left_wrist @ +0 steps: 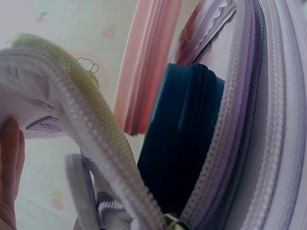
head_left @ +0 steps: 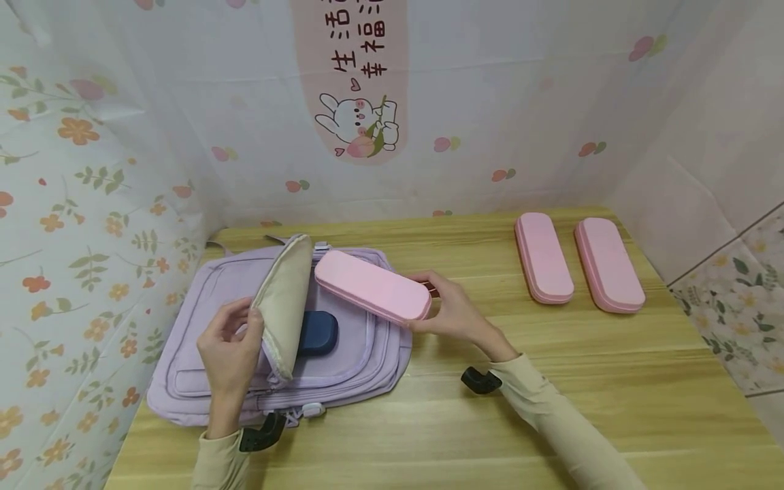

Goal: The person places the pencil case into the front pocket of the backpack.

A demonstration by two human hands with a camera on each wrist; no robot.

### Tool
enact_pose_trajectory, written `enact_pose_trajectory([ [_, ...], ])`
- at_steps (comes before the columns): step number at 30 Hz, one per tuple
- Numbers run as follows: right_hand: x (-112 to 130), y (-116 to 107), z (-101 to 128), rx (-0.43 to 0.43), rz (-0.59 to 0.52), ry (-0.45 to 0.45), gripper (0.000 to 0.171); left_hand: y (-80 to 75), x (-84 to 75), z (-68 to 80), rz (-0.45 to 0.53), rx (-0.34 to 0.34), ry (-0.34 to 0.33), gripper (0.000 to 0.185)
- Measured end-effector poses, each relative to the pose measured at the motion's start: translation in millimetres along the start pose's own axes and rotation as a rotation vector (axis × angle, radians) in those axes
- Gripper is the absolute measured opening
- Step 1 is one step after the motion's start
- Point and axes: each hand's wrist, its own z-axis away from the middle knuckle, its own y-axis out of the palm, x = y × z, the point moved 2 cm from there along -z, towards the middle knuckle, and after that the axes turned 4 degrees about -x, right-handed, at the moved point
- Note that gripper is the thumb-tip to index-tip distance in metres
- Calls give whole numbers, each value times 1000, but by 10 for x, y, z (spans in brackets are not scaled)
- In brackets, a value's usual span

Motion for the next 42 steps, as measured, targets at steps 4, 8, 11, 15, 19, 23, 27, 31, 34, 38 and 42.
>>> enact_pose_trajectory([
  [4, -7, 65, -32, 43, -2, -27, 73, -2, 24, 5, -2, 2, 1, 20],
  [8, -4, 121, -78, 66, -21, -37, 72, -4, 19, 11, -2, 4, -1, 20],
  [11, 5, 151, -136, 62, -33, -40, 72, -7, 3, 12, -5, 2, -1, 20],
  [15, 17, 185, -245, 34, 13, -51, 73, -16, -10, 12, -5, -2, -3, 20],
  [19, 33, 215, -351, 21, 39, -35, 74, -28, -5, 19, 1, 3, -13, 20],
  [23, 46, 235, -462, 30, 22, 2, 74, -38, 5, 19, -11, -5, -8, 20],
  [27, 66, 259, -576, 51, 4, 37, 71, -41, 15, 18, 1, -14, -9, 20],
  [31, 96, 326, -660, 102, -4, 40, 68, -18, 9, 38, 28, -27, -12, 20],
  [34, 137, 395, -718, 134, 13, 40, 71, 3, 15, 54, 38, -42, -8, 20],
  [38, 195, 515, -808, 162, 47, 31, 72, 15, 30, 62, 48, -54, -3, 19],
  [42, 233, 654, -871, 177, 85, 22, 68, 16, 39, 62, 68, -54, 1, 20],
])
